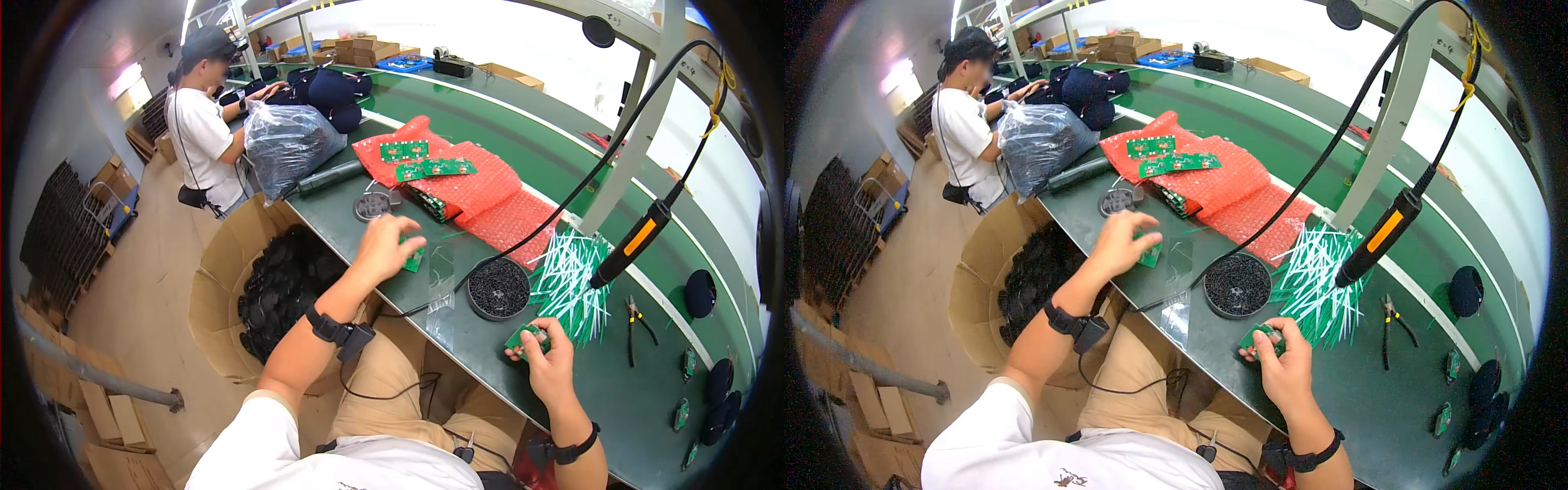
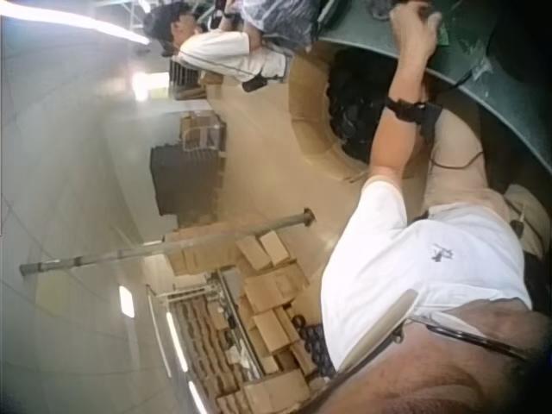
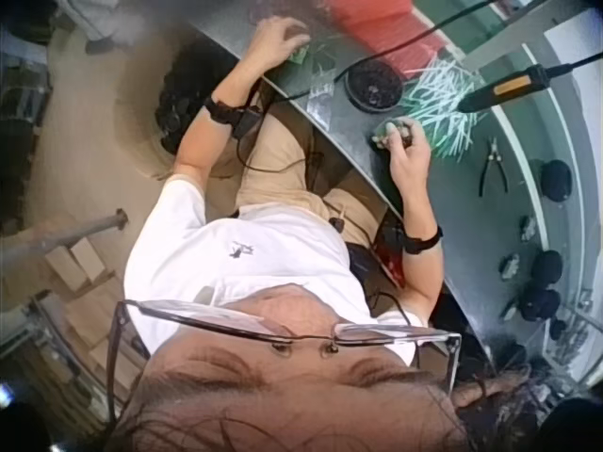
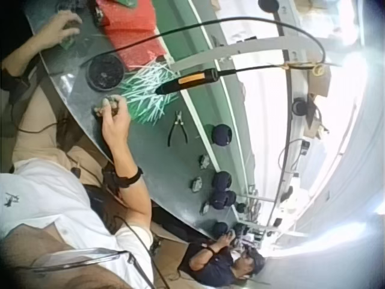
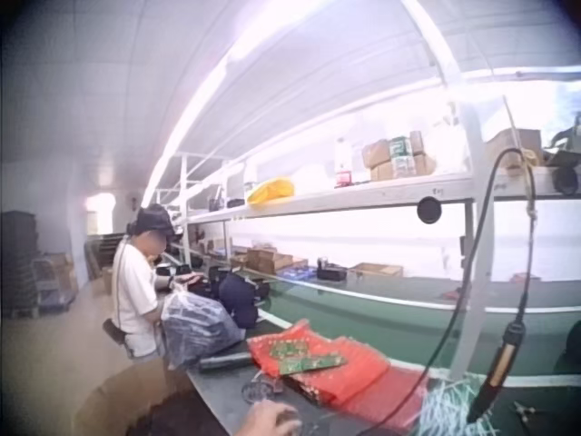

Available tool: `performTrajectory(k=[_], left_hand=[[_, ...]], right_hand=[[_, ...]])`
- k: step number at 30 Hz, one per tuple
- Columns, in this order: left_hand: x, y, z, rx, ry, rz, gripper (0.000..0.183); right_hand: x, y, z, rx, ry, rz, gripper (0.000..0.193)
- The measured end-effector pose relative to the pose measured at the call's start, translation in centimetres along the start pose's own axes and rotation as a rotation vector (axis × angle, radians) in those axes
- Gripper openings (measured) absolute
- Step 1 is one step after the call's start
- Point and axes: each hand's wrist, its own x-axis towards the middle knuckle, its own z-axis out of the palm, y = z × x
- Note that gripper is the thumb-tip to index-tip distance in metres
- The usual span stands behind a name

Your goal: Assembling PCB components into black plastic circular housings at a factory workstation.

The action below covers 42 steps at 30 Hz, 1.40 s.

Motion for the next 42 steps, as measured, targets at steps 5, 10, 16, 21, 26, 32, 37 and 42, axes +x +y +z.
performTrajectory(k=[5,10,16,21,26,32,37,42], left_hand=[[5.0,-4.6,-0.9,0.465,0.239,-0.156,0.054],[6.6,-7.4,-1.1,0.392,-0.042,-0.288,0.076],[2.6,-2.9,-4.5,0.141,0.210,-0.018,0.082],[-7.4,7.4,-3.3,-0.119,-0.143,0.348,0.076],[-13.0,14.2,0.8,-0.049,-0.332,0.399,0.074],[-14.1,16.9,2.5,0.062,-0.410,0.295,0.076],[-14.4,16.0,1.3,0.011,-0.491,0.362,0.080],[-14.5,16.6,1.8,-0.010,-0.468,0.288,0.080]], right_hand=[[0.0,0.1,-0.2,-0.053,-0.043,0.057,0.010],[0.1,-0.2,-0.1,-0.046,-0.055,0.145,0.011],[0.3,0.0,-0.5,0.191,-0.051,0.165,0.012],[0.5,0.0,-1.2,0.069,-0.009,0.119,0.020],[1.1,-1.7,-2.4,0.151,0.033,0.095,0.028],[1.4,-3.5,-4.4,-0.055,-0.021,0.113,0.031],[1.5,-2.9,-6.3,-0.039,0.033,0.215,0.015],[1.4,-1.7,-6.4,0.107,0.037,0.200,0.022]])
